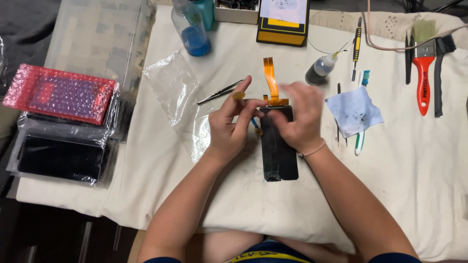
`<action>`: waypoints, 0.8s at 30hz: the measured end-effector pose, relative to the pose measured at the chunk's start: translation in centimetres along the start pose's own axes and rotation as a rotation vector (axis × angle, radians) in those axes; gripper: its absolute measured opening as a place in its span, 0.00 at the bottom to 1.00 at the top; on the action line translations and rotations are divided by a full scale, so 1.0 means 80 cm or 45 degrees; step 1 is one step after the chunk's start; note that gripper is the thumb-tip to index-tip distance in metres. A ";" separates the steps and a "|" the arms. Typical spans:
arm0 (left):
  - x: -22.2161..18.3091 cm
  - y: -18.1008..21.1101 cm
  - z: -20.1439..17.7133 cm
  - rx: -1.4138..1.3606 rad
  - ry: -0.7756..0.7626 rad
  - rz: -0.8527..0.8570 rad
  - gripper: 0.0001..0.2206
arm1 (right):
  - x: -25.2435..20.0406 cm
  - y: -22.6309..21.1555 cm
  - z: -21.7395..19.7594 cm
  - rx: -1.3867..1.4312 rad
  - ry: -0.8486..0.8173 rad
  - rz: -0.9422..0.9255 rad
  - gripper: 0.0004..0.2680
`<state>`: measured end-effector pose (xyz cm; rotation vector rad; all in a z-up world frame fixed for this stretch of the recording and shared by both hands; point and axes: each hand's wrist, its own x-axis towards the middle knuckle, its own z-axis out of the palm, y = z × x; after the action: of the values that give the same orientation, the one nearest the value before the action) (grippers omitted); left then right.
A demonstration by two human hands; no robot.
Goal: Applying liquid to a mobile phone ribbon cable and screen using a dispenser and a brush for repair.
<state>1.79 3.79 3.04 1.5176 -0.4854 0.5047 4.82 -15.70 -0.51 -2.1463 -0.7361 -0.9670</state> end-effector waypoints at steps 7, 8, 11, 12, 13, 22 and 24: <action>0.002 0.006 0.002 0.176 -0.040 0.073 0.23 | -0.010 0.095 -0.006 -0.068 0.036 0.759 0.41; 0.002 0.010 0.002 0.177 -0.052 0.055 0.23 | -0.014 0.106 -0.003 -0.072 -0.042 0.788 0.31; 0.002 0.013 0.001 0.194 -0.079 0.007 0.22 | -0.005 0.096 -0.005 0.032 -0.083 0.749 0.19; 0.002 0.013 0.001 0.207 -0.093 -0.020 0.21 | 0.003 0.085 -0.009 0.136 -0.045 0.678 0.19; 0.006 0.007 -0.002 0.207 -0.091 -0.021 0.21 | 0.008 0.080 -0.008 0.137 -0.047 0.677 0.19; 0.023 0.029 -0.019 -0.302 -0.153 -0.463 0.10 | 0.036 0.045 -0.022 0.318 0.054 0.631 0.17; 0.022 0.029 -0.023 -0.647 -0.326 -0.435 0.24 | 0.042 0.043 -0.028 0.295 0.050 0.615 0.17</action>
<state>1.80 5.61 5.92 1.1394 -0.4928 -0.0838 8.23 -18.80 2.11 -1.9621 -0.2693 -0.6300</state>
